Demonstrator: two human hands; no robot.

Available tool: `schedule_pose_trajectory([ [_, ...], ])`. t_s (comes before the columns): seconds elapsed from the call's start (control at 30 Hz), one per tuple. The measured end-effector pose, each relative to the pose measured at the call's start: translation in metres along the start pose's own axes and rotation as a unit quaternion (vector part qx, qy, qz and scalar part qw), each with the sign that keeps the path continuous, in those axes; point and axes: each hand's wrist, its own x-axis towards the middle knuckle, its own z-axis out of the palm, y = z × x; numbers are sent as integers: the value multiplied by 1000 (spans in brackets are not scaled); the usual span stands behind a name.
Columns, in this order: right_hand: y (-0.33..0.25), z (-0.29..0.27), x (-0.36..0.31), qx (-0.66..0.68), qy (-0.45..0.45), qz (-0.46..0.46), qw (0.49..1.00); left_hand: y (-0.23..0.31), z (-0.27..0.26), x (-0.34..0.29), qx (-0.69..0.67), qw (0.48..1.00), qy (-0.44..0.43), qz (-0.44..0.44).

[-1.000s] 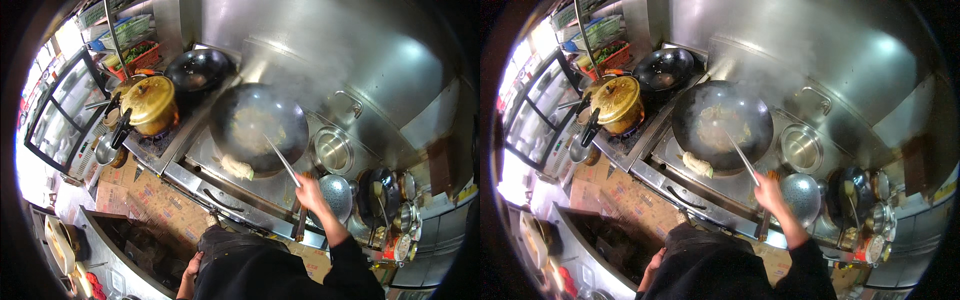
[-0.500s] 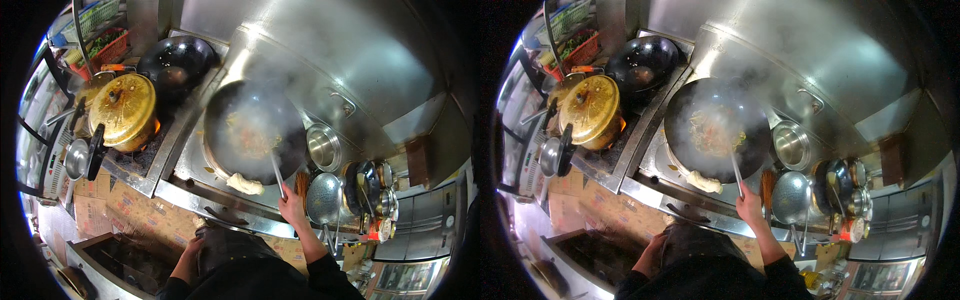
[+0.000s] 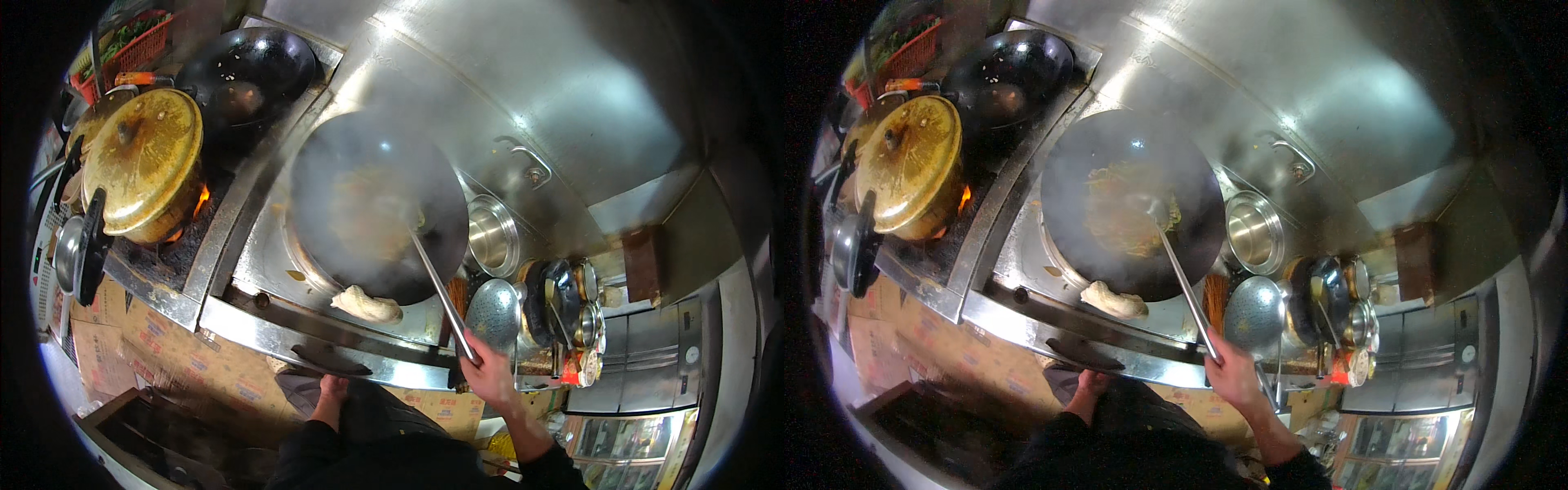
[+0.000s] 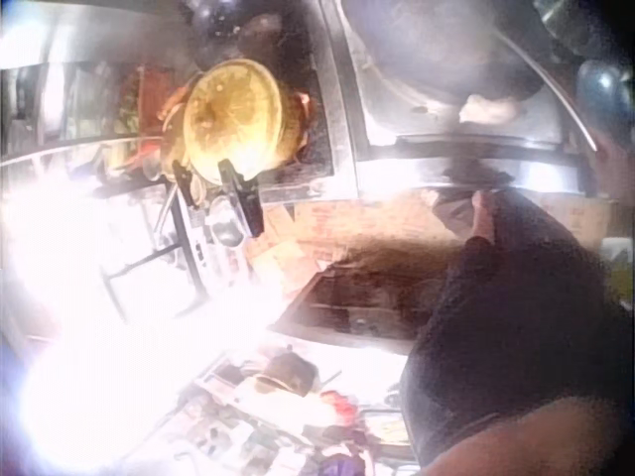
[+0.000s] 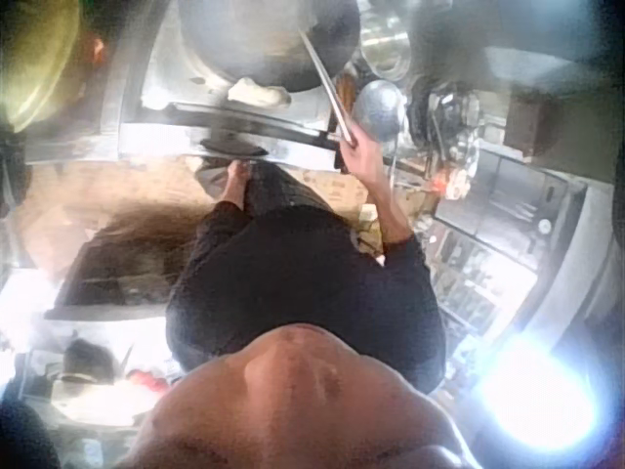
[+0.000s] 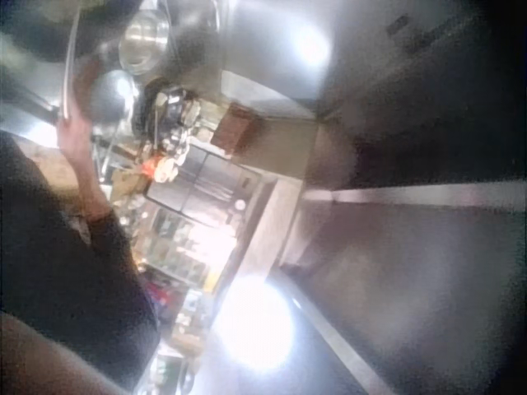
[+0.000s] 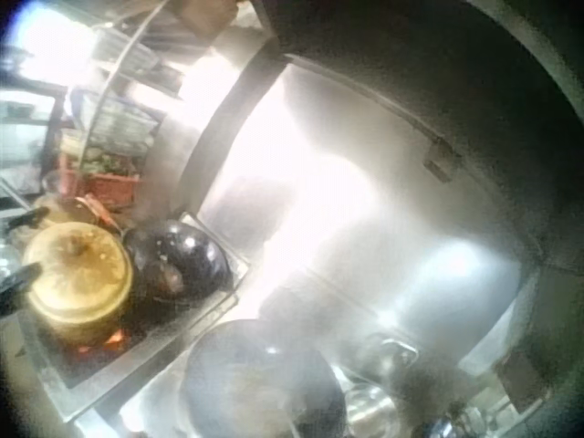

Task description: The person stir-fries vegetables in a wok over a high flame, using a ladle and a cloth to handle the hot pan. They add ingredients from nearby bowls, toss the contents, and transfer the cooked vegetables into a serving bowl.

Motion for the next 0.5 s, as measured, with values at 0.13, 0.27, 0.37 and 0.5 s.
schedule_pose_trajectory([
  [0.13, 10, -48, -49, -15, -57, 51, 997, 0, 41, -32, 38, 996, 27, 82],
  [0.27, 52, -43, -53, -60, -68, -30, 995, -9, 41, -23, 66, 991, 50, 108],
  [0.37, 68, 8, 4, -91, -31, -98, 990, 0, -14, 13, 121, 988, -35, 83],
  [0.5, 86, 15, 22, -66, -14, -128, 989, 33, 39, -64, 353, 910, 93, 199],
])
